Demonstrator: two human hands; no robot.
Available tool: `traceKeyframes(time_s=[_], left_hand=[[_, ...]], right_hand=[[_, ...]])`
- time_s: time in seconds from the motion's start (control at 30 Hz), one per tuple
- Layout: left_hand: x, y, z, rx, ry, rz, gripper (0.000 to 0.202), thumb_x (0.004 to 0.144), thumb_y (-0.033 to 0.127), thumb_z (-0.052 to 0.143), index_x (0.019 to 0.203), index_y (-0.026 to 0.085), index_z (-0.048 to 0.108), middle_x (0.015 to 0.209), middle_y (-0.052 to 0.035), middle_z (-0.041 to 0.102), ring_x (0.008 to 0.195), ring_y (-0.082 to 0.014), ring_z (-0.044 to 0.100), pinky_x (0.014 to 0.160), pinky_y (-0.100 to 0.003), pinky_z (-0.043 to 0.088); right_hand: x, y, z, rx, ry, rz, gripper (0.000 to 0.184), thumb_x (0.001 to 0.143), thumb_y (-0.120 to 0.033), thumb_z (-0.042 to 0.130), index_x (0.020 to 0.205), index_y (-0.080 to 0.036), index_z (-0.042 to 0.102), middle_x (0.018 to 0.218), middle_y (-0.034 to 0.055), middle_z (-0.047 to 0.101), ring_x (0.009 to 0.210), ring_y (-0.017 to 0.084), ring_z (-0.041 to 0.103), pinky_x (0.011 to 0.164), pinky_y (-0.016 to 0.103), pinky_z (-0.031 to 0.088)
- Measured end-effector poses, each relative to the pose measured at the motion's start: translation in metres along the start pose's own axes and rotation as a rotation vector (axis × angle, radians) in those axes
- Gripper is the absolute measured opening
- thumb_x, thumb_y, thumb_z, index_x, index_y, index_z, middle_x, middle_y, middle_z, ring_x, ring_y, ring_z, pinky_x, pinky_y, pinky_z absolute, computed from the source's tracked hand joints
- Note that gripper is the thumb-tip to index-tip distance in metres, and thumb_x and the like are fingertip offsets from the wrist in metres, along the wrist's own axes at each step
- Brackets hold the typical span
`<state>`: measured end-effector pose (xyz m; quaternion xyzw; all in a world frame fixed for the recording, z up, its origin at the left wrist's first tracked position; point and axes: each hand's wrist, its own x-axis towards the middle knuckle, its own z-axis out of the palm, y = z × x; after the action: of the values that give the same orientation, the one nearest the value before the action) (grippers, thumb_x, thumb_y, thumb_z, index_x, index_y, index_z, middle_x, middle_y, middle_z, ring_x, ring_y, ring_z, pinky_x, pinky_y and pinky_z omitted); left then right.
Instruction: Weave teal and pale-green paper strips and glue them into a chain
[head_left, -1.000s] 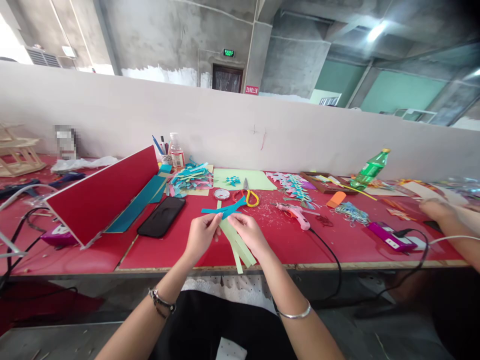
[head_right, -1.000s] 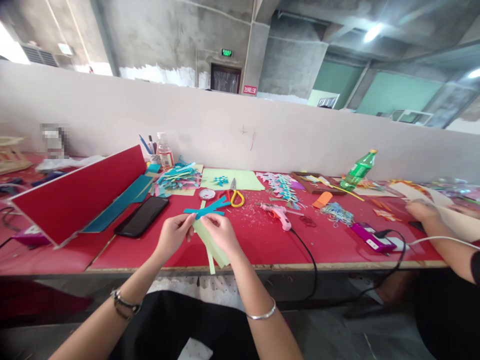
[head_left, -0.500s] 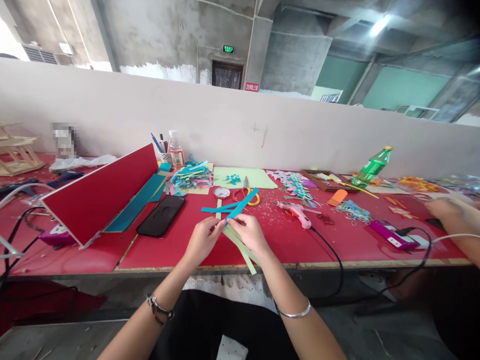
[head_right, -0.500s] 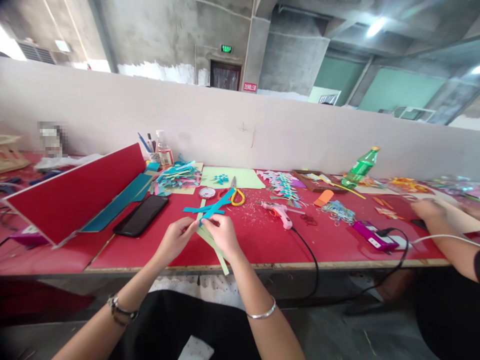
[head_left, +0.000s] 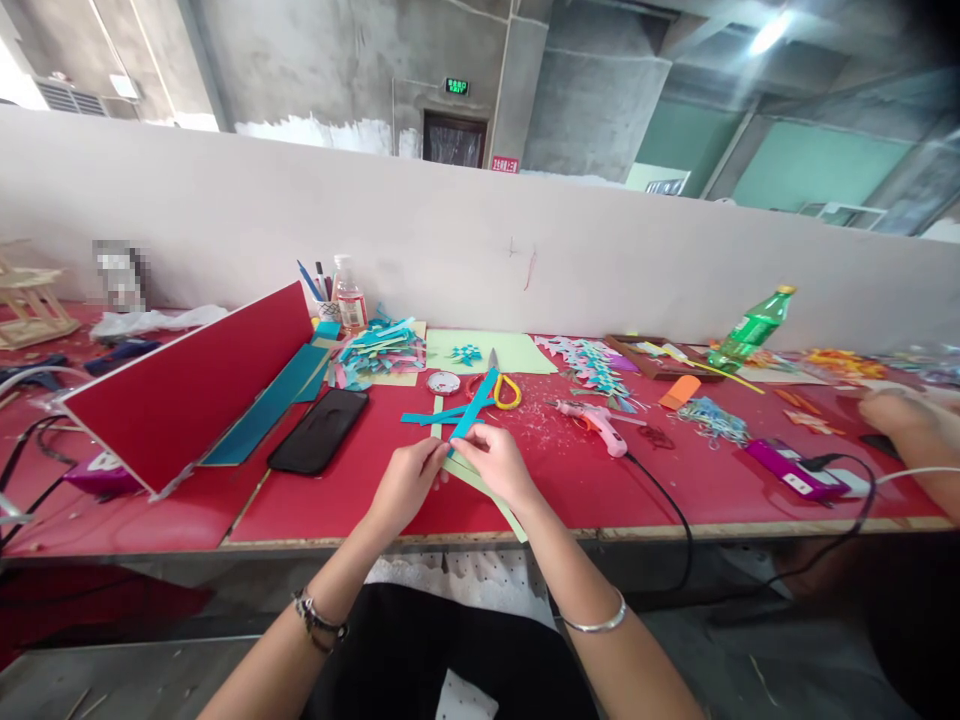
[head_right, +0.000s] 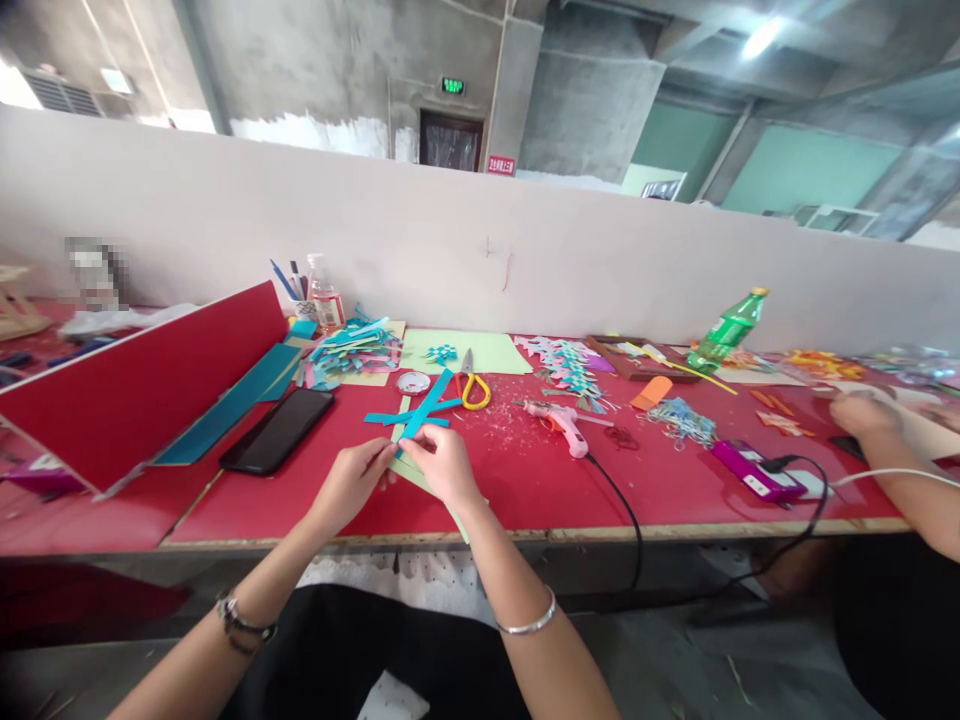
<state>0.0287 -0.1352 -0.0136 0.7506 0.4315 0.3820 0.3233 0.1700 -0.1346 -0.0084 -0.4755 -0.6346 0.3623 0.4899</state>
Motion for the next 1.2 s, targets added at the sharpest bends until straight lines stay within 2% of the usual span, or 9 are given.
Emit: traceKeyframes(time_s=[0.3, 0.4, 0.63, 0.77, 0.87, 0.93, 1.07, 1.2], left_hand=[[0.002, -0.008, -0.002, -0.054, 0.013, -0.006, 0.025, 0.082, 0.035, 0.036, 0.069, 0.018, 0.049, 0.050, 0.0042, 0.053, 0.043, -0.0091, 0.051, 0.048, -0.017, 0.038], [0.002, -0.009, -0.003, -0.083, -0.009, -0.012, 0.026, 0.082, 0.035, 0.036, 0.066, 0.018, 0.046, 0.049, 0.0042, 0.054, 0.042, -0.0090, 0.051, 0.047, -0.017, 0.038], [0.002, -0.009, -0.001, -0.107, -0.021, -0.043, 0.028, 0.082, 0.035, 0.036, 0.060, 0.018, 0.045, 0.047, 0.0043, 0.054, 0.040, -0.0088, 0.052, 0.047, -0.017, 0.038], [0.002, -0.015, -0.002, -0.121, -0.049, -0.091, 0.029, 0.082, 0.036, 0.036, 0.061, 0.018, 0.045, 0.046, 0.0044, 0.054, 0.038, -0.0088, 0.051, 0.046, -0.018, 0.038], [0.002, -0.020, -0.003, -0.135, -0.055, -0.127, 0.029, 0.082, 0.037, 0.036, 0.062, 0.018, 0.044, 0.047, 0.0043, 0.054, 0.039, -0.0093, 0.051, 0.046, -0.018, 0.037], [0.001, -0.022, -0.006, -0.137, -0.051, -0.142, 0.029, 0.082, 0.038, 0.036, 0.062, 0.018, 0.043, 0.048, 0.0041, 0.054, 0.040, -0.0095, 0.051, 0.046, -0.018, 0.037], [-0.004, -0.023, -0.012, -0.132, -0.053, -0.159, 0.031, 0.082, 0.039, 0.035, 0.062, 0.018, 0.042, 0.048, 0.0035, 0.054, 0.040, -0.0095, 0.050, 0.046, -0.019, 0.037], [-0.009, -0.023, -0.018, -0.127, 0.029, -0.150, 0.030, 0.082, 0.039, 0.036, 0.063, 0.017, 0.044, 0.050, 0.0028, 0.055, 0.041, -0.0092, 0.050, 0.048, -0.019, 0.037]], right_hand=[[0.005, -0.002, 0.003, 0.017, -0.031, 0.007, 0.020, 0.071, -0.033, 0.052, 0.063, -0.014, 0.054, 0.059, -0.0008, 0.055, 0.057, 0.011, 0.048, 0.056, 0.022, 0.036], [0.007, 0.000, 0.004, 0.014, -0.047, -0.009, 0.021, 0.071, -0.033, 0.052, 0.064, -0.014, 0.055, 0.061, -0.0004, 0.056, 0.059, 0.011, 0.048, 0.058, 0.022, 0.037], [0.010, 0.004, 0.001, -0.096, -0.050, -0.011, 0.029, 0.073, -0.038, 0.048, 0.056, -0.016, 0.049, 0.048, -0.0049, 0.042, 0.048, 0.008, 0.038, 0.048, 0.021, 0.030], [0.016, 0.004, -0.008, -0.075, -0.105, 0.027, 0.026, 0.074, -0.036, 0.047, 0.059, -0.016, 0.052, 0.054, -0.0019, 0.051, 0.053, 0.010, 0.047, 0.053, 0.022, 0.037], [0.023, 0.004, -0.017, -0.082, -0.093, 0.029, 0.023, 0.075, -0.035, 0.046, 0.066, -0.015, 0.055, 0.056, -0.0008, 0.054, 0.054, 0.011, 0.051, 0.055, 0.023, 0.040], [0.029, 0.006, -0.023, -0.159, -0.128, 0.006, 0.021, 0.075, -0.032, 0.046, 0.068, -0.016, 0.056, 0.058, -0.0002, 0.056, 0.056, 0.011, 0.052, 0.056, 0.023, 0.041], [0.043, 0.014, -0.031, -0.510, -0.249, -0.072, 0.012, 0.072, -0.024, 0.051, 0.070, -0.018, 0.061, 0.071, 0.0020, 0.063, 0.065, 0.014, 0.056, 0.060, 0.024, 0.039], [0.057, 0.022, -0.020, -0.627, -0.251, -0.060, 0.016, 0.071, -0.028, 0.053, 0.061, -0.018, 0.059, 0.064, 0.0044, 0.062, 0.062, 0.017, 0.056, 0.059, 0.027, 0.038]])
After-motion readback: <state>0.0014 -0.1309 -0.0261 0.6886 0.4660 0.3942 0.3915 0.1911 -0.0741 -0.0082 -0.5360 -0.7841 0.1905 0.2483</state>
